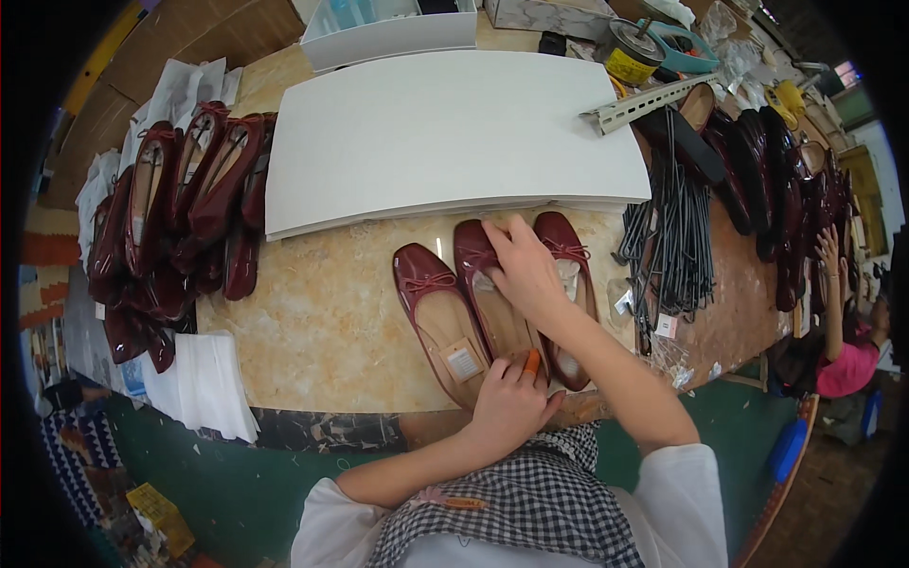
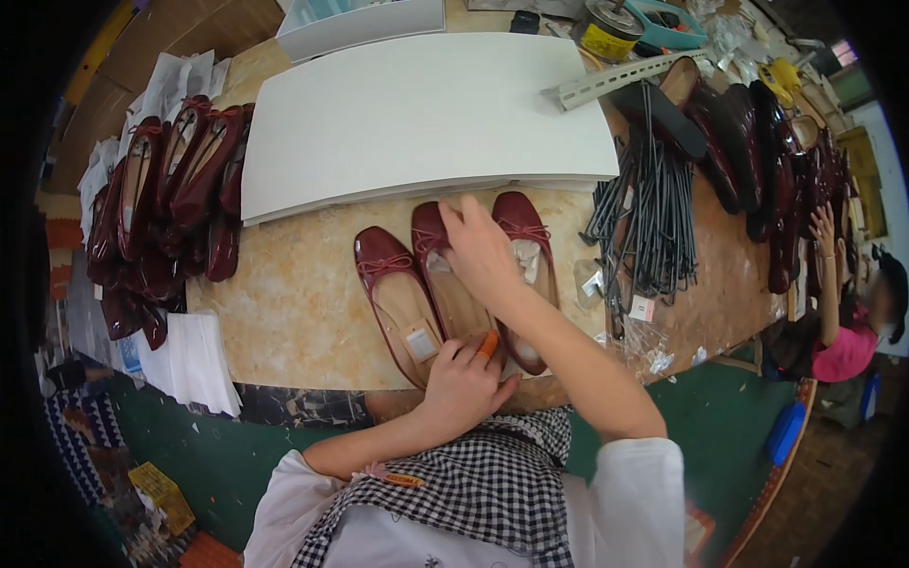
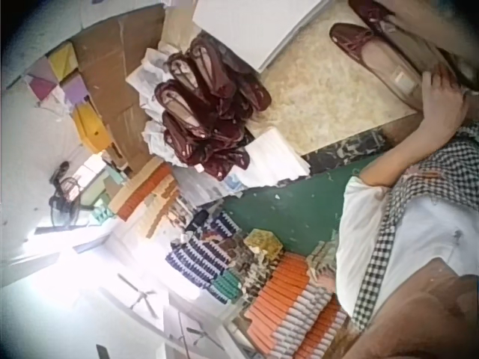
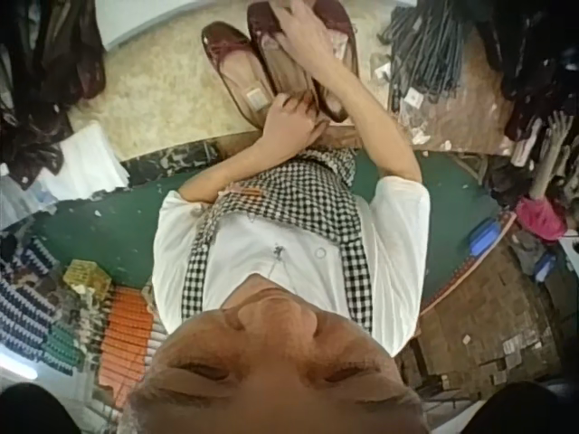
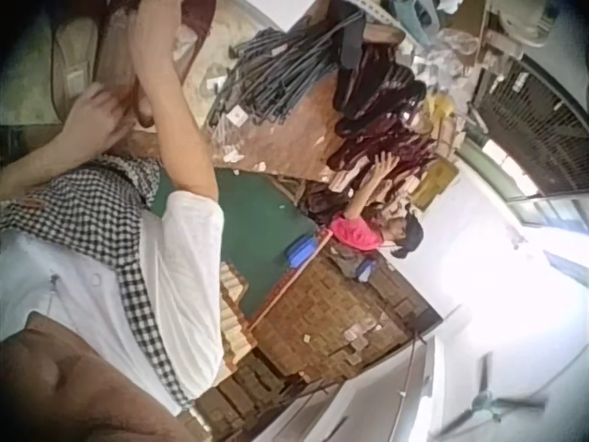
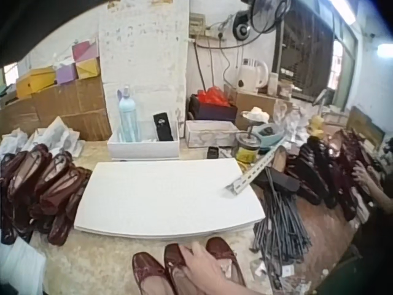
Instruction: The person inserts metal shoe trees into maroon patent leather flats and wipes the interior of the shoes with a white cloth. The person handles the shoes one at a time, inserting the tree, wiping the inside, and then placing the shoe on the table.
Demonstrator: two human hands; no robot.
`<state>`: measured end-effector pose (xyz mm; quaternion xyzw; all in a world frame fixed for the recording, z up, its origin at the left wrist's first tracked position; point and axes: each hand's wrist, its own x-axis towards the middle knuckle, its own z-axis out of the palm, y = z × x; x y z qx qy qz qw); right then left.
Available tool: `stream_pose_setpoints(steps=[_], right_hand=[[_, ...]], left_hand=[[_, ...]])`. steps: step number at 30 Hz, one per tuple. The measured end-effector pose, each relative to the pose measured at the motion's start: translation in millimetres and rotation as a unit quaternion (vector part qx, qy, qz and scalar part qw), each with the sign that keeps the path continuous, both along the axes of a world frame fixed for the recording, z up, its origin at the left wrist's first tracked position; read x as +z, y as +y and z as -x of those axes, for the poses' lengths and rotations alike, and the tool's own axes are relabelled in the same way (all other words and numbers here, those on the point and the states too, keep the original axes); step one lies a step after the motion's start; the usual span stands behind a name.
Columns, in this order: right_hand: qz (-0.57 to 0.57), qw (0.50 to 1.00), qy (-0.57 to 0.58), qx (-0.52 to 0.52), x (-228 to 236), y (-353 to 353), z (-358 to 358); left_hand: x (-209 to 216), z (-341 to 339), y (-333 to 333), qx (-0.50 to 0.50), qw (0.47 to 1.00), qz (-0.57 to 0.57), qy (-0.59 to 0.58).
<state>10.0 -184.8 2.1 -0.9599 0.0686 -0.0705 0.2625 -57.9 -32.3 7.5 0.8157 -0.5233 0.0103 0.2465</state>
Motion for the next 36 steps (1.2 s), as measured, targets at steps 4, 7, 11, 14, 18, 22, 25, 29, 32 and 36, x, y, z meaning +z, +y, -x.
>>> stream_pose_setpoints(steps=[4,7,11,14,18,22,25,29,32,36], right_hand=[[-0.072,0.996,-0.058,0.002,1,-5,8],[-0.156,0.986,-0.041,-0.036,31,-13,42],[-0.167,0.984,-0.036,-0.042,47,-14,80],[-0.246,0.965,-0.043,-0.081,49,-15,100],[-0.568,0.79,-0.132,-0.19,52,-12,110],[-0.825,0.534,0.055,-0.175,51,-8,108],[-0.849,0.514,0.109,-0.057,52,21,113],[-0.193,0.979,-0.043,0.037,66,-1,82],[-0.241,0.958,-0.043,0.148,93,62,75],[-0.498,0.866,-0.012,-0.053,41,19,32]], left_hand=[[32,-53,-10,-0.086,0.98,-0.168,0.068],[39,-194,-48,0.119,0.976,0.043,-0.176],[6,-287,-46,0.244,0.944,-0.037,-0.22],[18,-255,-53,0.217,0.972,0.005,-0.086],[63,-140,-44,-0.064,0.991,0.107,-0.05],[96,-73,-7,-0.079,0.977,0.184,0.07],[85,-68,18,-0.116,0.949,0.261,0.137],[52,-59,54,0.142,0.936,0.224,0.233],[46,-72,38,0.171,0.863,0.34,0.332],[42,-63,56,0.171,0.905,0.107,0.375]])
